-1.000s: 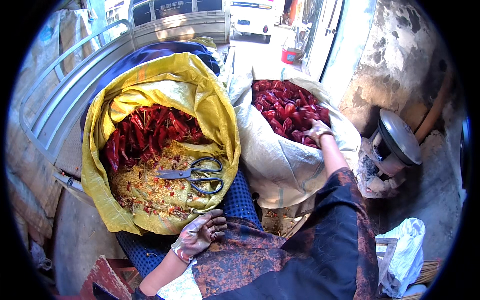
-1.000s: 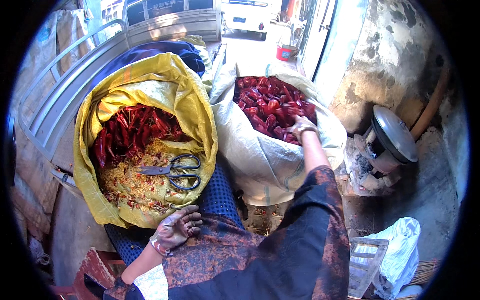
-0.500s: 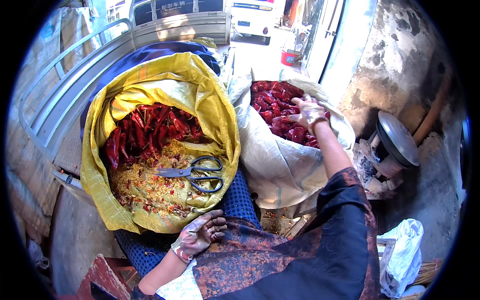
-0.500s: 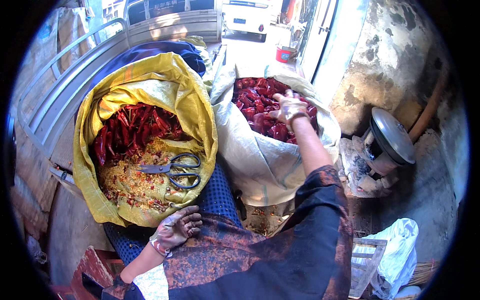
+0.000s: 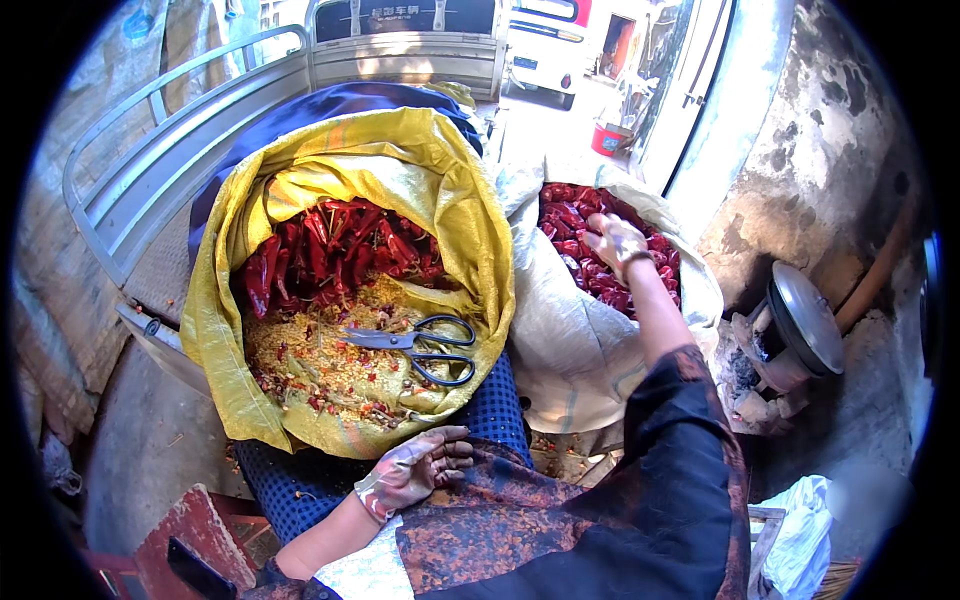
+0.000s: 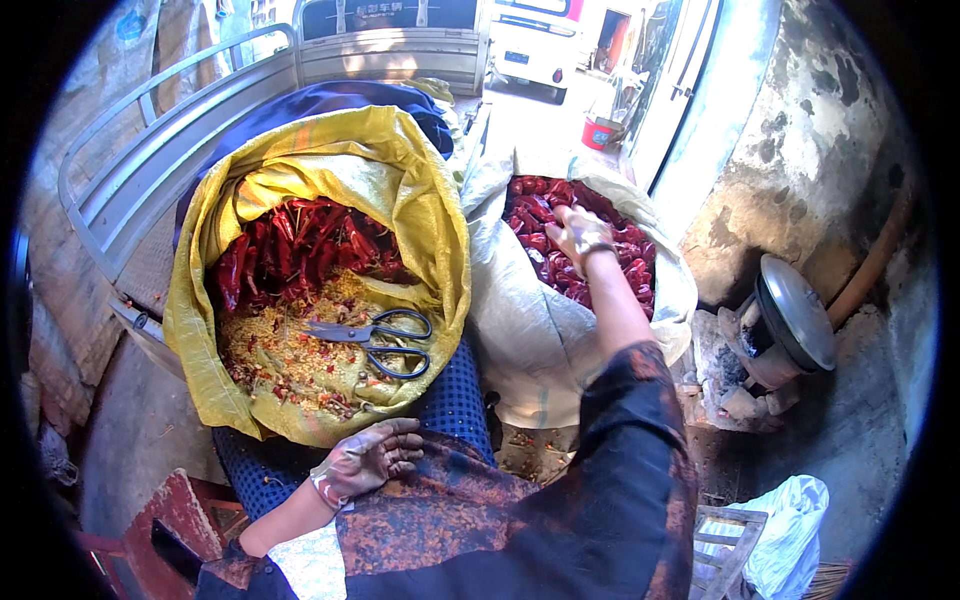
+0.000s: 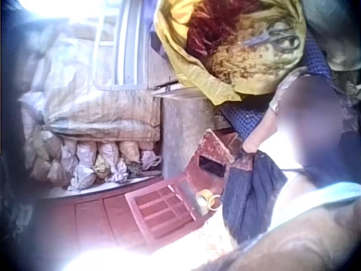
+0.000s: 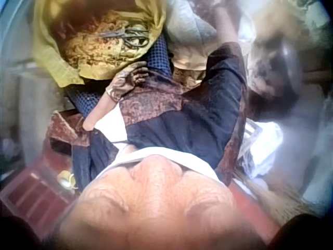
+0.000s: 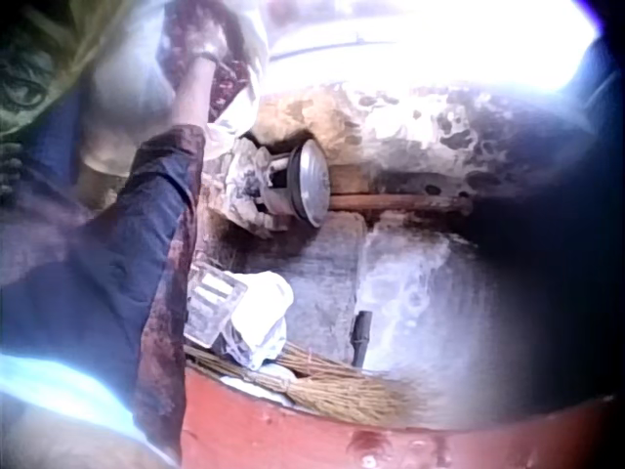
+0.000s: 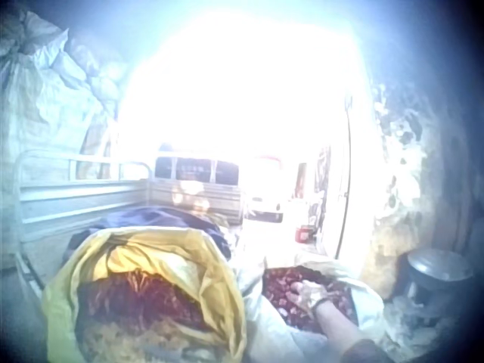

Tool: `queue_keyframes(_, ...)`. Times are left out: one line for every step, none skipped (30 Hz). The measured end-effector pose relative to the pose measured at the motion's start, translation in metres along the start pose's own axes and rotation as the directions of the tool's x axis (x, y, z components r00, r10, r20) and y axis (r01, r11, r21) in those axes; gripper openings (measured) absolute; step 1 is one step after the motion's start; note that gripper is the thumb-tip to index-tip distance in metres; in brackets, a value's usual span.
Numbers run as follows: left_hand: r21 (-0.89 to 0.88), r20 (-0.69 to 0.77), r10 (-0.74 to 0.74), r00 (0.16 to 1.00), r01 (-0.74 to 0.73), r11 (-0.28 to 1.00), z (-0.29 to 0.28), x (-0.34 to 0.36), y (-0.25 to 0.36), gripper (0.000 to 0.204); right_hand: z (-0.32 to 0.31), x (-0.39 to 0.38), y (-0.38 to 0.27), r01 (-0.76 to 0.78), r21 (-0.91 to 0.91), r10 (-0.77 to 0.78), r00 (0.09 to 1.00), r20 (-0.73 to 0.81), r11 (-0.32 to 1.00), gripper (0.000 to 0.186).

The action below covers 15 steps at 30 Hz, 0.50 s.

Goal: The person processes dried red chilies by pulling off the stems by hand and using shears to cut the peppers open to remove seeds into a bag.

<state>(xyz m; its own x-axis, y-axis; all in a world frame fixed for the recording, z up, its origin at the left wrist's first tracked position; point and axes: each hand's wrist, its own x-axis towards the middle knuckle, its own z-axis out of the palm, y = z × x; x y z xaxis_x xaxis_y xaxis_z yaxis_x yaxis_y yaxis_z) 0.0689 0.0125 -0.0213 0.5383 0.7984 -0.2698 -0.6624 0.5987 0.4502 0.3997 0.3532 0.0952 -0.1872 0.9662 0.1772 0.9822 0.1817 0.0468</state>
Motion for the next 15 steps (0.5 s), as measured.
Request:
queue_keyframes(-0.008,-0.012,0.009,1.000,-0.009,1.000,-0.004,-0.002,0.000,0.045,0.006,0.009,-0.015,0.015,0.072,-0.005,0.991,-0.136,0.997,0.049)
queue_keyframes(-0.013,-0.003,0.010,1.000,-0.010,1.000,-0.008,0.001,-0.001,0.045,0.018,0.019,-0.018,-0.004,0.139,0.011,0.999,-0.048,0.990,0.055)
queue_keyframes(-0.017,0.005,0.013,1.000,-0.013,1.000,-0.010,0.003,-0.001,0.045,0.030,0.027,-0.021,-0.037,0.208,0.029,0.999,0.042,0.977,0.060)
queue_keyframes(-0.022,-0.002,0.031,1.000,-0.031,0.999,-0.012,0.002,0.001,0.045,0.041,0.024,-0.045,-0.059,0.183,0.000,0.951,0.310,0.981,0.063)
queue_keyframes(-0.017,0.005,0.027,1.000,-0.027,0.999,-0.009,0.004,0.002,0.045,0.075,0.025,-0.043,0.087,0.025,-0.090,0.909,0.406,0.996,0.055)
queue_keyframes(-0.019,0.021,0.018,1.000,-0.017,1.000,-0.008,0.009,0.001,0.045,0.110,0.026,-0.035,0.251,-0.100,-0.170,0.852,0.495,0.963,0.050)
queue_keyframes(-0.045,0.022,0.071,0.997,-0.070,0.997,-0.013,0.003,0.000,0.045,0.084,0.012,-0.076,0.264,-0.044,-0.175,0.748,0.640,0.964,0.047)
queue_keyframes(-0.061,0.055,0.105,0.993,-0.102,0.993,-0.015,0.005,-0.002,0.045,0.082,0.004,-0.074,0.305,-0.073,-0.189,0.740,0.645,0.949,0.047)
queue_keyframes(-0.061,0.053,0.087,0.995,-0.083,0.995,-0.015,0.005,-0.004,0.044,0.079,0.002,-0.071,0.354,-0.096,-0.212,0.733,0.646,0.930,0.046)
queue_keyframes(-0.055,0.058,0.077,0.995,-0.074,0.996,-0.015,0.005,-0.002,0.044,0.071,0.006,-0.065,0.403,-0.123,-0.238,0.731,0.640,0.907,0.045)
queue_keyframes(-0.053,0.089,0.061,0.994,-0.056,0.997,-0.015,0.005,-0.001,0.044,0.066,0.010,-0.061,0.457,-0.147,-0.271,0.724,0.634,0.877,0.045)
queue_keyframes(-0.050,0.119,0.046,0.992,-0.040,0.998,-0.014,0.006,-0.002,0.044,0.061,0.016,-0.056,0.510,-0.171,-0.305,0.714,0.630,0.843,0.044)
queue_keyframes(-0.051,0.144,0.017,0.989,-0.010,0.999,-0.014,0.008,-0.006,0.044,0.075,0.020,-0.035,0.219,-0.001,-0.193,0.863,0.466,0.976,0.042)
queue_keyframes(-0.019,0.189,-0.002,0.982,0.006,1.000,-0.017,0.014,-0.007,0.045,0.081,0.023,-0.025,0.099,0.107,-0.133,0.916,0.378,0.989,0.040)
queue_keyframes(-0.018,0.173,0.040,0.984,-0.037,0.999,-0.016,0.005,-0.008,0.046,0.071,0.034,-0.040,0.096,0.151,-0.144,0.925,0.350,0.984,0.039)
